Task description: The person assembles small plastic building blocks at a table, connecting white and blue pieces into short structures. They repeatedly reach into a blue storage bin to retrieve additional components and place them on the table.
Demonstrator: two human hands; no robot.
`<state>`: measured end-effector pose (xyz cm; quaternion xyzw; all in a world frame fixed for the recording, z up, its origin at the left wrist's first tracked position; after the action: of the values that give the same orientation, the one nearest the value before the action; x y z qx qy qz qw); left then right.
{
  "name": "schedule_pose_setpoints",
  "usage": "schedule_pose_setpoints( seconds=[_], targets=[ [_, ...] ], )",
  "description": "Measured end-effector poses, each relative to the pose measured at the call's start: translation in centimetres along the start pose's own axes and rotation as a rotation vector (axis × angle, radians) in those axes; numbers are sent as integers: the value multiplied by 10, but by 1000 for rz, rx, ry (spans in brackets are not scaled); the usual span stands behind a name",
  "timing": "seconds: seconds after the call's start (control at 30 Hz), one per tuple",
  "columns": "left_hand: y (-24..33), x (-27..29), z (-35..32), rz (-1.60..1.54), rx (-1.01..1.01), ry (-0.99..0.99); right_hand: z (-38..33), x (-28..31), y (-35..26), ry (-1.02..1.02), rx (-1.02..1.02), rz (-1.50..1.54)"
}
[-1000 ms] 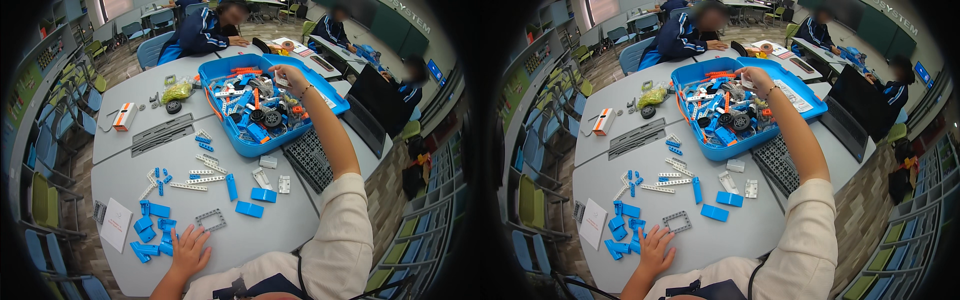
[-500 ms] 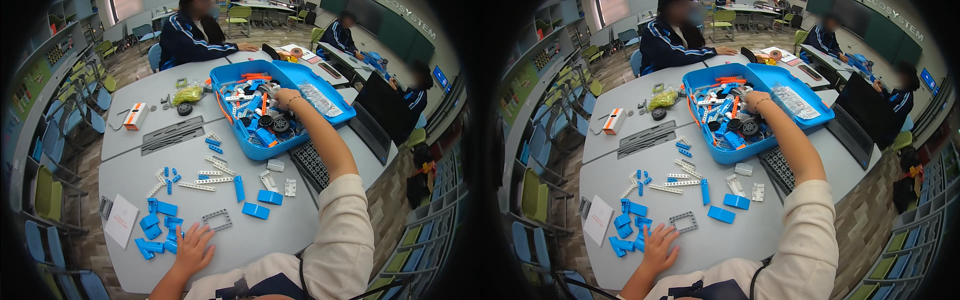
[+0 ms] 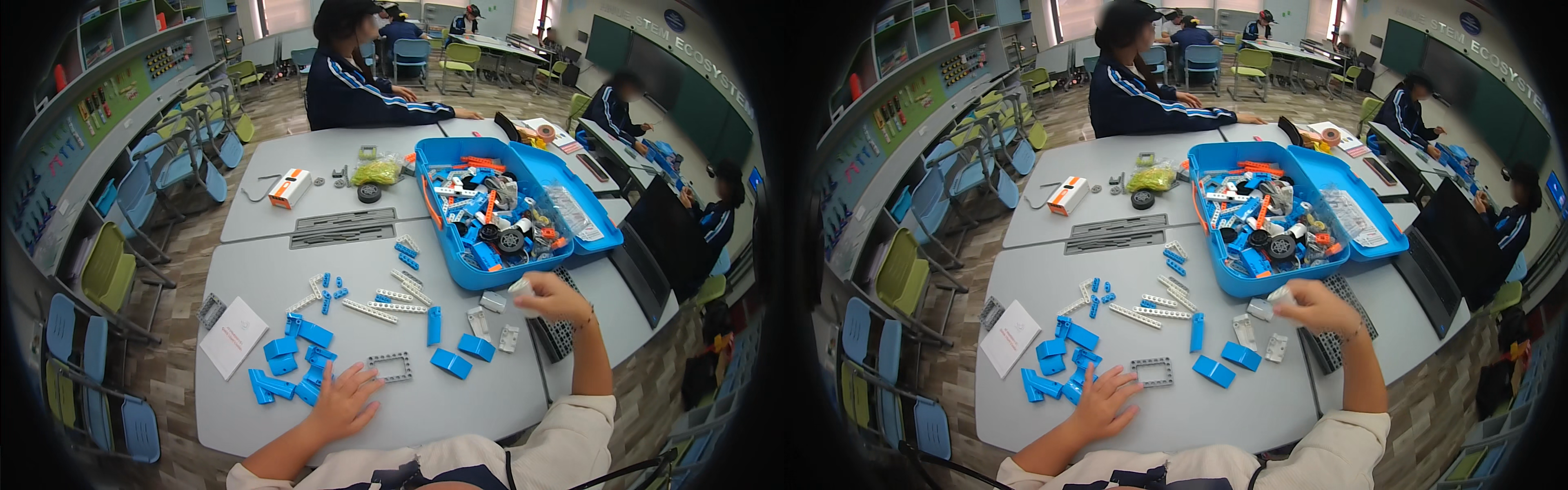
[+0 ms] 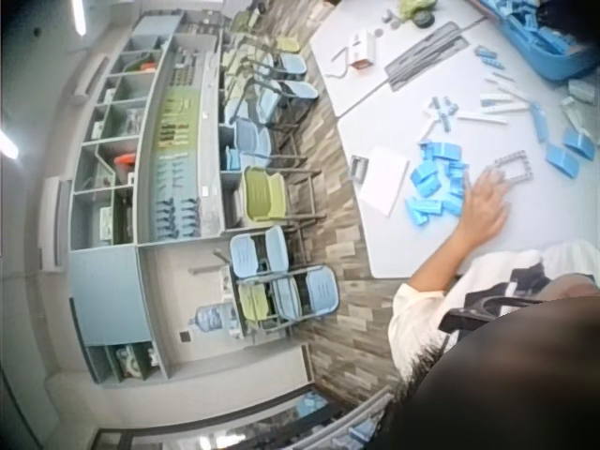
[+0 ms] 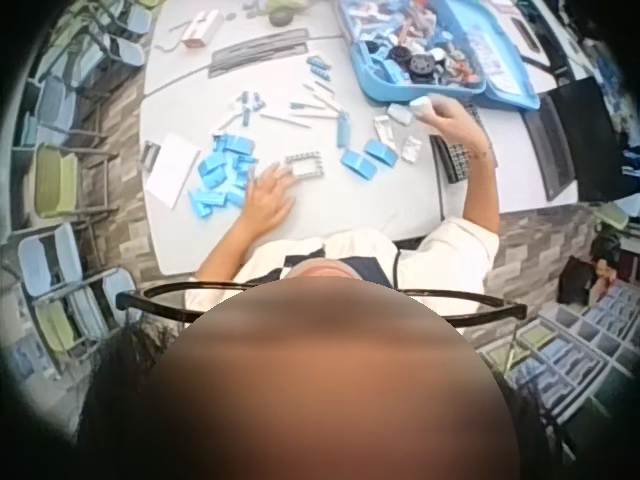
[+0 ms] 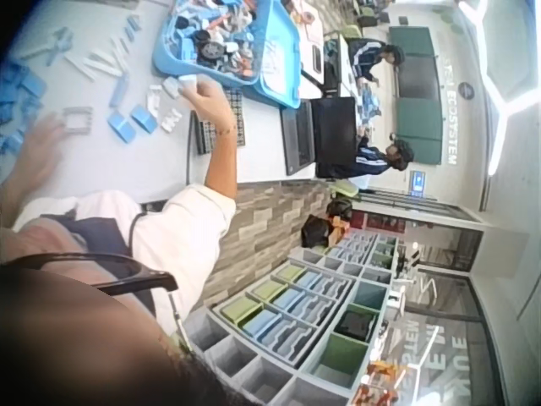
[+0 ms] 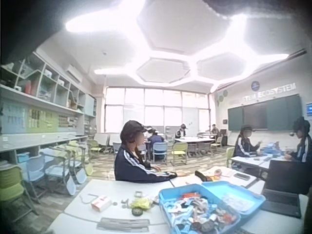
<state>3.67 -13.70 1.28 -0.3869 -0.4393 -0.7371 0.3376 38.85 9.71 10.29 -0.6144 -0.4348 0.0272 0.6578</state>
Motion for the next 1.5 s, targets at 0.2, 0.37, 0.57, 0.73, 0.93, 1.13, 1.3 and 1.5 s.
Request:
schedule_pose_setpoints(
  seconds=[0.2,0.37,0.57,0.73,0.93,1.13,1.3,1.5],
  targets=[
    [1,0,3,-19,17,-23,-5,-34,27,-134,-127,-414],
    [2,-1,3,-22,18,-12,-7,-33,23,36,5,-478],
    [2,1,4,-42,50,-28,6,3,-10,420,318,-416],
    [1,-1,3,-77,41,-62,103,45,-7,573,211,-606],
    [1,-3,2,-54,33,-61,203,64,39,446,-99,-1013],
    [-2,-1,0,-47,17,-62,213,76,81,441,-116,-951],
    [0,-2,-2,-53,-3,-67,209,83,93,517,-32,-830],
    [1,3,-2,-21,-4,-29,191,82,59,712,53,-373]
  ],
)
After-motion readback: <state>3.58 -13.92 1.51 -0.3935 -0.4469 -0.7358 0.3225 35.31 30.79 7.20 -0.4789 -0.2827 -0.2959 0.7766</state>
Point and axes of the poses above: each hand's wrist, its own z-axis towards the middle knuckle, its own x-axis out of the back of the hand, y = z × x, the point moved 1 cm from there along z, towards the middle knuckle, and after that the axes turned 1 degree about x, right-handed, at the moved point
